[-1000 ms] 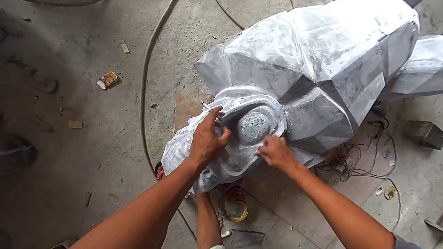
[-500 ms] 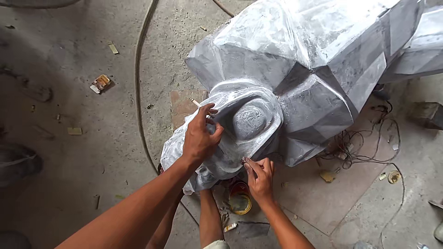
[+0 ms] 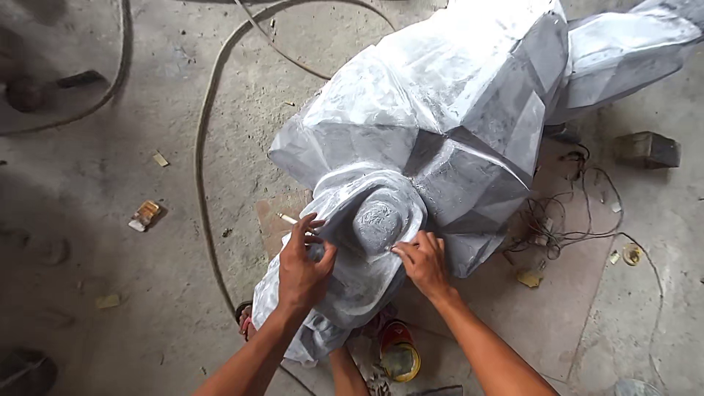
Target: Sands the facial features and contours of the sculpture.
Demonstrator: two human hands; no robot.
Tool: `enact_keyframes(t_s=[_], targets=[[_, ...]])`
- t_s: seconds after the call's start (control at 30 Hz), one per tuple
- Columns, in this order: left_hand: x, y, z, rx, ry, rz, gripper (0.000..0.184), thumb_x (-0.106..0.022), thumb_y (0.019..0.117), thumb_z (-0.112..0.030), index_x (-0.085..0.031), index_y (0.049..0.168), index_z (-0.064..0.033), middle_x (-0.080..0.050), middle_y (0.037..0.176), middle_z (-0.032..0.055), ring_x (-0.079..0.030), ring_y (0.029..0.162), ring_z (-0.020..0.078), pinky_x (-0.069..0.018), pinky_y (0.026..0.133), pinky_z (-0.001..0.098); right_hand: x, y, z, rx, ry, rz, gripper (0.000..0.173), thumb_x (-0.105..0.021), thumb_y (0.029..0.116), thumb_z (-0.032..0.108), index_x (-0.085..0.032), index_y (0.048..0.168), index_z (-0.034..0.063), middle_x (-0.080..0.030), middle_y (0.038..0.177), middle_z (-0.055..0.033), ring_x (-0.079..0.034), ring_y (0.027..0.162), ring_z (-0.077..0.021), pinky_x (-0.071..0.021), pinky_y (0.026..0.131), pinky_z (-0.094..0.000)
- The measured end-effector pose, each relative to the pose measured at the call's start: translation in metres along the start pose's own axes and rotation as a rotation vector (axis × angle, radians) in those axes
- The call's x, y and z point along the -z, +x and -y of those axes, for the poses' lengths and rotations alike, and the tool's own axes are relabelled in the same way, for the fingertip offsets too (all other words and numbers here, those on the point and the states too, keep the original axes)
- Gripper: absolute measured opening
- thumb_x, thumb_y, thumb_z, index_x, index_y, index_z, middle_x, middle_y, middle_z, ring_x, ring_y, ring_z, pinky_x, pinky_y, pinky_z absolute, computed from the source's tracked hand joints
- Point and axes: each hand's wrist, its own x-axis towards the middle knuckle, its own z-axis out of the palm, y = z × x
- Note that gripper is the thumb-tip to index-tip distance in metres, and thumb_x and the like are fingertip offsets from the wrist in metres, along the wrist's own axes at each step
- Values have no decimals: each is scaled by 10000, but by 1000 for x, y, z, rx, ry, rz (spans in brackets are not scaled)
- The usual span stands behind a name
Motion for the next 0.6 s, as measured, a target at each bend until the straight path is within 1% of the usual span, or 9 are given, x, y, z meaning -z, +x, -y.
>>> enact_keyframes(t_s=[0.07,0.13,0.2,0.23,0.3,0.37,0.47,0.53,0.6], targets=[[0,1,2,3,-3,-4,588,-635,877,-263,-505,1442,-162,-680,1272,-2,-680,1000,136,-578,829,410,14,10,7,-210,172,-122,239,-602,1021,368,-787,1088,232,-639,981,-37,-619,940,-202,-518,842,-448],[-1,0,2,6,-12,5,590,-640,873,-272,-505,1439,-167,-678,1279,-12,-675,1017,130,-572,833,403,29,1,14,-511,453,-160,323,-468,1087,317,-708,1175,120,-658,1070,-68,-649,968,-189,-574,837,-426],[-1,-2,3,-7,-16,-3,604,-647,864,-281,-504,1438,-160,-676,1291,-12,-671,1021,126,-569,822,396,31,-21,16,-790,769,-136,443,-380,1091,469,-598,1309,152,-653,1054,-51,-636,808,-158,-553,669,-364],[-1,-3,4,-14,-16,-12,605,-649,862,-285,-504,1437,-163,-675,1292,-16,-667,1017,121,-563,812,392,30,-34,17,-885,915,-98,496,-458,1049,544,-508,1393,190,-632,1009,-56,-615,727,-164,-534,595,-352],[-3,-2,4,-36,-24,-30,610,-639,863,-297,-495,1439,-161,-670,1298,-23,-660,1017,110,-555,814,385,30,-52,21,-948,1070,-34,687,-699,933,438,-332,1445,164,-619,995,-97,-627,696,-191,-539,551,-349],[-2,-3,5,-67,-51,-45,599,-632,875,-284,-493,1440,-140,-655,1320,2,-654,1021,122,-551,812,385,30,-65,33,-967,1099,-32,685,-703,942,304,-288,1457,126,-615,1060,-120,-671,771,-224,-595,615,-374],[1,-6,5,-100,-79,-65,603,-615,909,-267,-449,1461,-91,-630,1360,67,-672,1031,167,-579,805,417,28,-77,49,-913,1022,-107,527,-603,1025,290,-422,1477,88,-657,1249,-114,-698,1084,-224,-627,901,-402],[3,-7,3,-95,-96,-95,609,-596,931,-268,-408,1480,-82,-616,1380,78,-671,1052,175,-580,829,425,23,-78,58,-776,848,-240,362,-604,1030,277,-621,1345,99,-722,1179,-50,-706,1060,-166,-611,910,-350],[6,-8,2,-134,-147,-139,623,-601,939,-258,-385,1489,-59,-601,1394,89,-664,1084,183,-576,857,422,25,-74,70,-683,795,-345,290,-649,1010,218,-681,1266,84,-764,1092,-42,-746,976,-170,-644,857,-345]])
